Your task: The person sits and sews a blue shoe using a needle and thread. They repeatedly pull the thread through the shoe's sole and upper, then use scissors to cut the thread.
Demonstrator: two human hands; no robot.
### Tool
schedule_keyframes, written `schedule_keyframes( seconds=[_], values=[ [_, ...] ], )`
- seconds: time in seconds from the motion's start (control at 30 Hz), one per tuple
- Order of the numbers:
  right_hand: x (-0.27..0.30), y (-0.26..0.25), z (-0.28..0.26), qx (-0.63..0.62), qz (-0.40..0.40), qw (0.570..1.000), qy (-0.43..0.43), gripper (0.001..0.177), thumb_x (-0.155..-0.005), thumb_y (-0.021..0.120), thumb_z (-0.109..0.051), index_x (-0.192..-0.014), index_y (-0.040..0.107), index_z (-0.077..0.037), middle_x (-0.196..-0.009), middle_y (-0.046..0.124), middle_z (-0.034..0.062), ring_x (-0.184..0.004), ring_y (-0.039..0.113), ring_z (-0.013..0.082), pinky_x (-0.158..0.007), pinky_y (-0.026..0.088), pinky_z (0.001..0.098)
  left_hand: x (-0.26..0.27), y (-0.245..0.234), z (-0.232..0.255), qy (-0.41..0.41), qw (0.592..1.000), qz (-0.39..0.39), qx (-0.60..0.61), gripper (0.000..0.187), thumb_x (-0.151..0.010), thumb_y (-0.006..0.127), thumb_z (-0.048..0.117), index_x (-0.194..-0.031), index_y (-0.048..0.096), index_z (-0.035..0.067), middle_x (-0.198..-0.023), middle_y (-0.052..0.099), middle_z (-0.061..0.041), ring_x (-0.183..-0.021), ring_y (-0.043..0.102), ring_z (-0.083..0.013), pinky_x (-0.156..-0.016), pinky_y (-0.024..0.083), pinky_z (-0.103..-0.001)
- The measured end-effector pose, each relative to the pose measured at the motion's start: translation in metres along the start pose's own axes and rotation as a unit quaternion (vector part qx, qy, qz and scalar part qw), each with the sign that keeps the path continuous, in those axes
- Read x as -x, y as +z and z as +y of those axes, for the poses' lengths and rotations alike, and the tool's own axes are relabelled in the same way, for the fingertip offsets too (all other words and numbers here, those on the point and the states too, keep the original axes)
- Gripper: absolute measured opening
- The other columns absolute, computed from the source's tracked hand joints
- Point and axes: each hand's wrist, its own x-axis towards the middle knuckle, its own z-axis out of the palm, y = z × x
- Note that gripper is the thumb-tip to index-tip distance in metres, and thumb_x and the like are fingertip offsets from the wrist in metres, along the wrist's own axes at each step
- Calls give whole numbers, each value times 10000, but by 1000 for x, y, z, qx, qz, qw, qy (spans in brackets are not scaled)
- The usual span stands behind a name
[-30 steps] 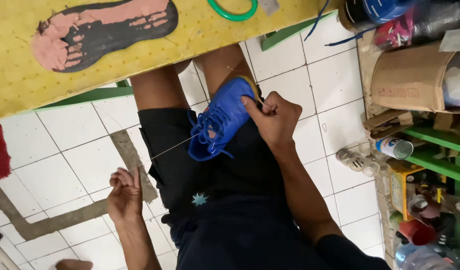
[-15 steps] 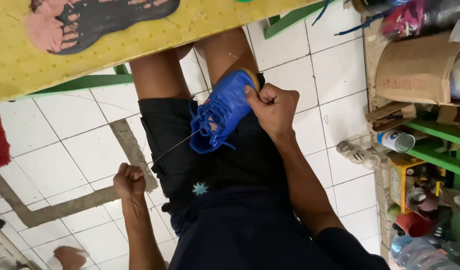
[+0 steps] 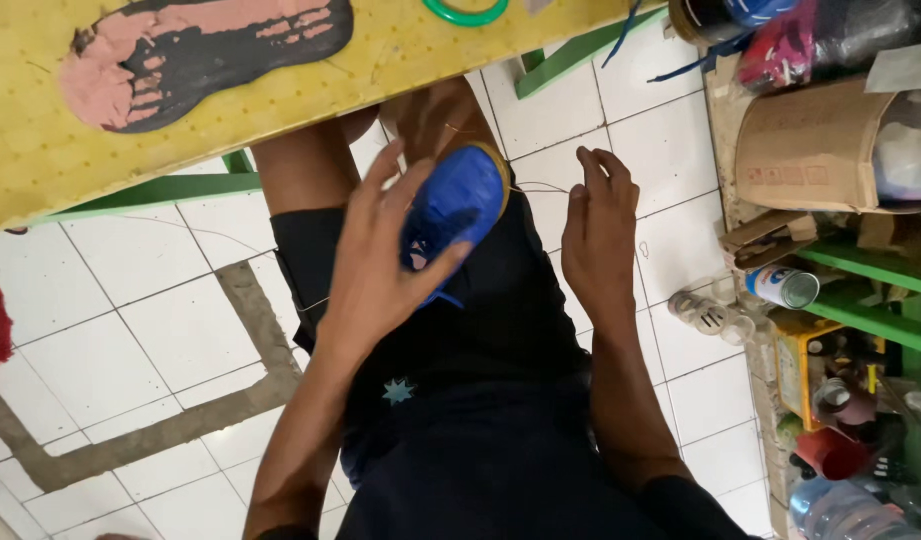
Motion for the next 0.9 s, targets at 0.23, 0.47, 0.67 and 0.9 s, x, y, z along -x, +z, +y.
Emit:
schedule_keyframes(
  seconds=[0.23,0.47,0.67,0.9],
  values=[
    [18,19,27,-231,-2,971,-67,192,-1006,709,-44,-1185,777,-29,-837,773,159,-605,659,150,-515,449,254,-50,47,-36,-25,984,-175,17,929,-805,923,395,-1569,449,160,-1332,617,-253,-1251,595,-515,-1084,463,-611],
    [10,38,29,-207,27,975,-79,185,-988,698,-19,-1135,807,-49,-759,755,112,-590,600,115,-523,416,250,-49,41,-38,-64,977,-178,99,800,-801,910,348,-1476,505,209,-1272,647,-203,-1176,655,-489,-1009,472,-662],
    [6,36,35,-240,2,968,-67,187,-968,698,18,-1110,811,-30,-741,744,123,-588,587,108,-518,401,242,-55,36,-38,-56,973,-192,119,775,-814,903,328,-1454,496,175,-1282,633,-223,-1191,639,-511,-1006,460,-683],
    [-1,32,37,-215,-27,974,-72,179,-957,694,21,-1077,816,-29,-697,734,134,-535,589,116,-483,390,249,-56,38,-42,-60,970,-202,119,762,-836,888,326,-1450,473,150,-1271,617,-254,-1185,627,-536,-1001,447,-700]
  ],
)
